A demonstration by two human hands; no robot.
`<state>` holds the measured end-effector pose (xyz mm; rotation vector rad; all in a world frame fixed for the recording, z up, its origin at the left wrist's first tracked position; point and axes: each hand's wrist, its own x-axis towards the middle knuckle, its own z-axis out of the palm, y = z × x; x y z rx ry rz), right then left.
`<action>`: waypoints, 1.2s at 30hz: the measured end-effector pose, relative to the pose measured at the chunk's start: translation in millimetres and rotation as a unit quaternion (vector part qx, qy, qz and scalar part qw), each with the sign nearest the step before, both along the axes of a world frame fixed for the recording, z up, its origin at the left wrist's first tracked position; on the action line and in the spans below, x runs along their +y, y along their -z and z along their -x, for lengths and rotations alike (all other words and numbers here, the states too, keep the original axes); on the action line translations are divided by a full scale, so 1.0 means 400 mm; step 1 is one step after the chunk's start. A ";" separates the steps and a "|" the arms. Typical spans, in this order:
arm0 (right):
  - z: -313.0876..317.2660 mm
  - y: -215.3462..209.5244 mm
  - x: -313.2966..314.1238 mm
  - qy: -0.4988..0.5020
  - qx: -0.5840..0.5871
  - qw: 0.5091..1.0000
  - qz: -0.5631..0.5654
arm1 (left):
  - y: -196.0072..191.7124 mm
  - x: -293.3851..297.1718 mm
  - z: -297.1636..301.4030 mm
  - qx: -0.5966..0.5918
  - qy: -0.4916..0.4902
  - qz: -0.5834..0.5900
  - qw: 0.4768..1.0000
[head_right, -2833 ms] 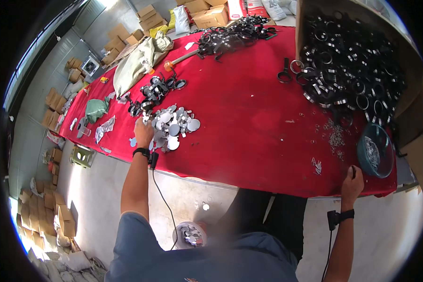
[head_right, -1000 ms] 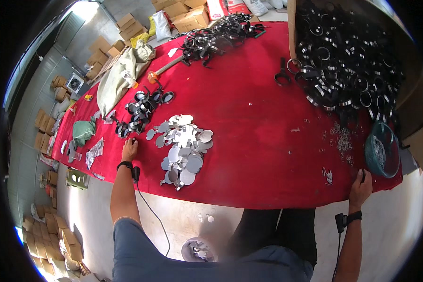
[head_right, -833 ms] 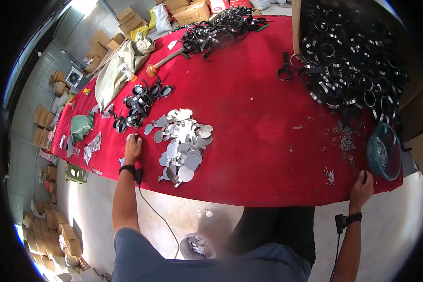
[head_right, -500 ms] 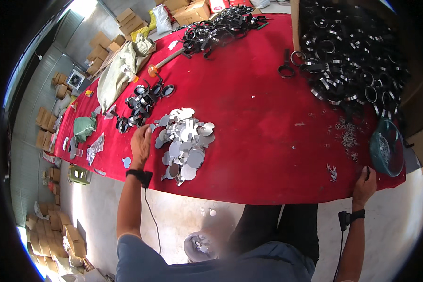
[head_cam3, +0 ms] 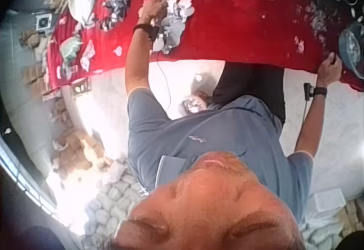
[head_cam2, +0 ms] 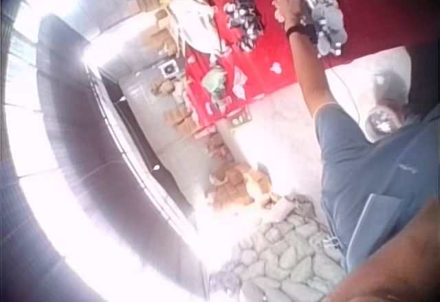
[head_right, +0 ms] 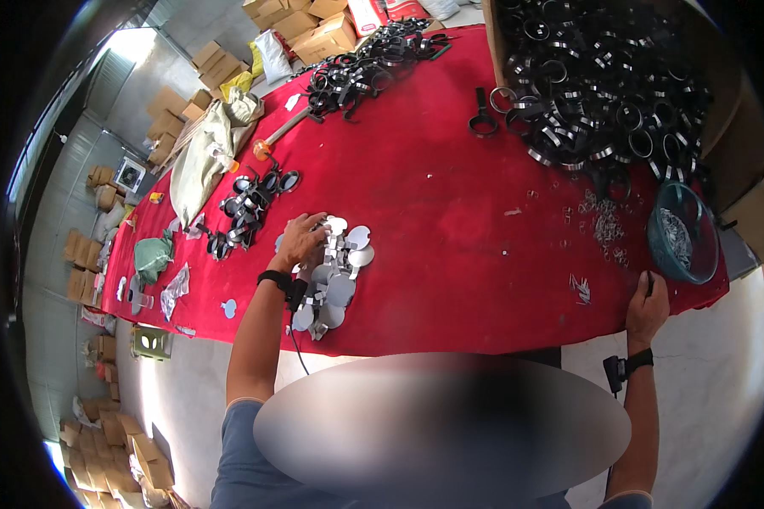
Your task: The recorder is assembling small metal rings and pins into black plastic circular housings at a factory workstation.
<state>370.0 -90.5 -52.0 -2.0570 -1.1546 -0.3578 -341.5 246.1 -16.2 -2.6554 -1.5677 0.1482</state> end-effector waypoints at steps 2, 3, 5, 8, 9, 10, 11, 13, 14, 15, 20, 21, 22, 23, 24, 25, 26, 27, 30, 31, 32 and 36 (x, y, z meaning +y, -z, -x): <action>0.003 -0.001 0.007 0.003 -0.006 1.000 -0.002 | -0.009 -0.027 0.007 0.028 0.084 -0.029 0.996; 0.005 -0.001 0.011 -0.001 -0.003 1.000 -0.003 | -0.007 -0.044 0.003 -0.093 0.008 0.015 0.996; 0.006 -0.001 0.012 -0.004 0.005 1.000 -0.003 | -0.024 -0.075 -0.023 -0.251 -0.065 0.083 0.962; 0.001 0.005 0.012 0.001 -0.011 1.000 0.001 | -0.066 -0.133 -0.038 -0.418 -0.100 0.197 0.881; -0.004 0.008 0.008 0.000 -0.011 1.000 0.001 | -0.088 -0.150 -0.042 -0.410 -0.108 0.208 0.881; -0.007 0.012 0.010 0.002 -0.014 1.000 0.000 | -0.103 -0.164 -0.034 -0.410 -0.112 0.205 0.882; -0.010 0.016 0.011 0.005 -0.019 1.000 0.000 | -0.117 -0.172 -0.029 -0.458 -0.113 0.205 0.857; -0.021 0.020 0.003 0.001 -0.019 1.000 0.004 | -0.156 -0.177 -0.018 -0.563 -0.122 0.198 0.793; -0.022 0.021 0.005 -0.006 -0.018 1.000 0.007 | -0.173 -0.176 0.029 -0.564 -0.126 0.195 0.793; -0.023 0.023 0.006 -0.011 -0.019 1.000 0.007 | -0.188 -0.173 0.096 -0.595 -0.151 0.128 0.779; -0.033 0.023 -0.015 0.001 -0.002 1.000 0.005 | -0.134 -0.219 0.391 -0.343 -0.213 -0.160 0.901; -0.024 0.022 -0.009 0.000 0.000 1.000 0.006 | -0.100 -0.248 0.468 -0.270 -0.260 -0.173 0.911; -0.009 0.021 0.008 -0.009 0.001 1.000 0.010 | -0.066 -0.287 0.551 -0.192 -0.305 -0.188 0.914; 0.003 0.020 0.021 -0.015 0.003 1.000 0.014 | -0.024 -0.333 0.634 -0.141 -0.290 -0.225 0.920; -0.009 0.003 -0.002 0.009 -0.002 1.000 0.006 | 0.013 -0.335 0.662 -0.107 -0.256 -0.265 0.924; -0.018 0.003 -0.008 0.010 -0.004 1.000 0.018 | 0.035 -0.336 0.661 -0.082 -0.289 -0.192 0.934; -0.021 0.003 -0.011 0.013 -0.012 0.999 0.038 | 0.085 -0.345 0.662 -0.057 -0.319 -0.109 0.940; -0.022 0.011 -0.006 0.004 -0.030 0.999 0.034 | 0.104 -0.356 0.670 0.051 -0.273 -0.130 0.952; -0.007 0.002 0.012 -0.026 -0.029 0.999 0.022 | 0.131 -0.396 0.620 -0.149 -0.321 -0.175 0.919; -0.007 0.013 0.028 -0.056 -0.062 0.996 0.000 | 0.107 -0.420 0.640 -0.158 -0.298 -0.177 0.925; -0.006 0.013 0.037 -0.088 -0.097 0.991 -0.021 | 0.084 -0.434 0.646 -0.168 -0.277 -0.178 0.929; 0.015 -0.100 0.049 -0.082 -0.093 0.989 0.078 | 0.059 -0.458 0.530 -0.180 -0.218 -0.133 0.950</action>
